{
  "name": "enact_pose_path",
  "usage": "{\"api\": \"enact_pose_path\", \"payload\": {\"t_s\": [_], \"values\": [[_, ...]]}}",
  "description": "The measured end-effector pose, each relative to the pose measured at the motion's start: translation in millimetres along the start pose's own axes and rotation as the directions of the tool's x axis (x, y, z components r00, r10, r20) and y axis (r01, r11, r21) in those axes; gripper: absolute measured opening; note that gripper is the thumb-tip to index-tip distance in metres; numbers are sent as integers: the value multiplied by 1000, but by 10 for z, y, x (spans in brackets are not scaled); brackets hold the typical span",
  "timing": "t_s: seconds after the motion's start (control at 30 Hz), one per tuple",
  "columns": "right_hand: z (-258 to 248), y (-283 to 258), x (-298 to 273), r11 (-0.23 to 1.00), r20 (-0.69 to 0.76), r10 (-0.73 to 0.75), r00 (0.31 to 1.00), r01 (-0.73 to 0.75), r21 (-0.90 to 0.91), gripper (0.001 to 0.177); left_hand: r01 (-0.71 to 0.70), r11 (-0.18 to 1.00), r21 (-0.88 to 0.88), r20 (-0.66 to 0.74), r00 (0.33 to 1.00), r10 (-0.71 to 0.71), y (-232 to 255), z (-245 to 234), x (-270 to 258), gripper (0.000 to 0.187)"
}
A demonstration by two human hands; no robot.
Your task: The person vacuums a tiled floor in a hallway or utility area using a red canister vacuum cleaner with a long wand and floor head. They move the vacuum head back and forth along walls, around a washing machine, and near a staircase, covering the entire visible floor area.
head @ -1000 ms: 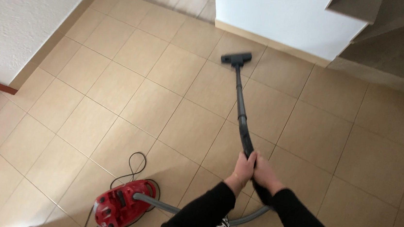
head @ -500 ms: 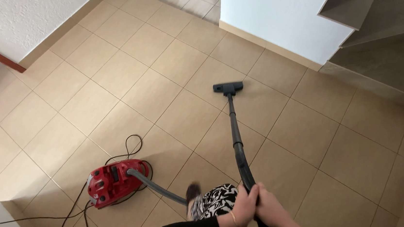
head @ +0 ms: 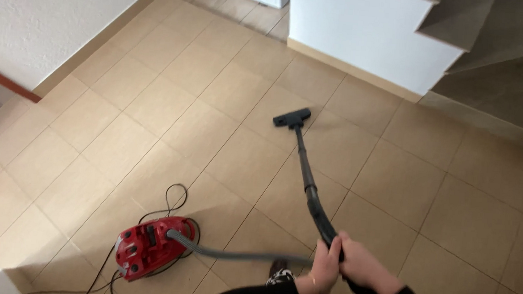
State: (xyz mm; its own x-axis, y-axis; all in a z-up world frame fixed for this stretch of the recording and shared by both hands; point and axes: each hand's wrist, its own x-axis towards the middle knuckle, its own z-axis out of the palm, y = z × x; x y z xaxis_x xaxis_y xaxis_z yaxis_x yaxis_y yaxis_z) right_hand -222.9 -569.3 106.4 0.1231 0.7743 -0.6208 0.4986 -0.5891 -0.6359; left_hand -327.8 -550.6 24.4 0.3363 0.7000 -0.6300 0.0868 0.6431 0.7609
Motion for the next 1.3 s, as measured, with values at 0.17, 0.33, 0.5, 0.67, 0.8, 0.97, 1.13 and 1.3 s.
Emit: {"api": "enact_pose_path", "payload": {"t_s": [0.17, 0.33, 0.5, 0.67, 0.8, 0.97, 1.13, 1.3], "values": [[-425, -748, 393, 997, 55, 71, 996, -72, 8, 20, 5, 995, -102, 10, 1000, -4, 589, -70, 543, 39], [-851, -1325, 1067, 992, 83, 107, 991, -100, -79, 18, 22, 992, -124, -7, 1000, -23, 1185, -141, 1274, 41], [-1185, -1893, 1958, 991, 75, 79, 994, -70, -115, 13, 7, 978, -208, -87, 996, -26, 1803, -324, 2192, 34], [-1482, -2281, 2733, 966, 101, 33, 994, -6, -258, 38, 12, 999, -50, -91, 996, -17, 2205, -574, 3019, 43], [-1792, -2641, 3242, 994, 106, 86, 991, -77, -80, 22, 41, 995, -92, -74, 996, -47, 2824, -613, 3456, 38], [-1978, -2367, 4364, 995, 97, -75, 992, 80, -58, 47, -86, 995, -55, -180, 981, 75, 3026, -648, 4260, 57], [-2559, -2883, 4775, 994, 105, -68, 992, 76, -81, 41, -132, 991, 16, -175, 976, 133, 3366, -620, 5158, 54], [-3132, -3470, 5064, 987, 152, -65, 986, 87, -137, 47, -140, 990, -11, -191, 972, 135, 3966, -503, 5661, 51]]}}
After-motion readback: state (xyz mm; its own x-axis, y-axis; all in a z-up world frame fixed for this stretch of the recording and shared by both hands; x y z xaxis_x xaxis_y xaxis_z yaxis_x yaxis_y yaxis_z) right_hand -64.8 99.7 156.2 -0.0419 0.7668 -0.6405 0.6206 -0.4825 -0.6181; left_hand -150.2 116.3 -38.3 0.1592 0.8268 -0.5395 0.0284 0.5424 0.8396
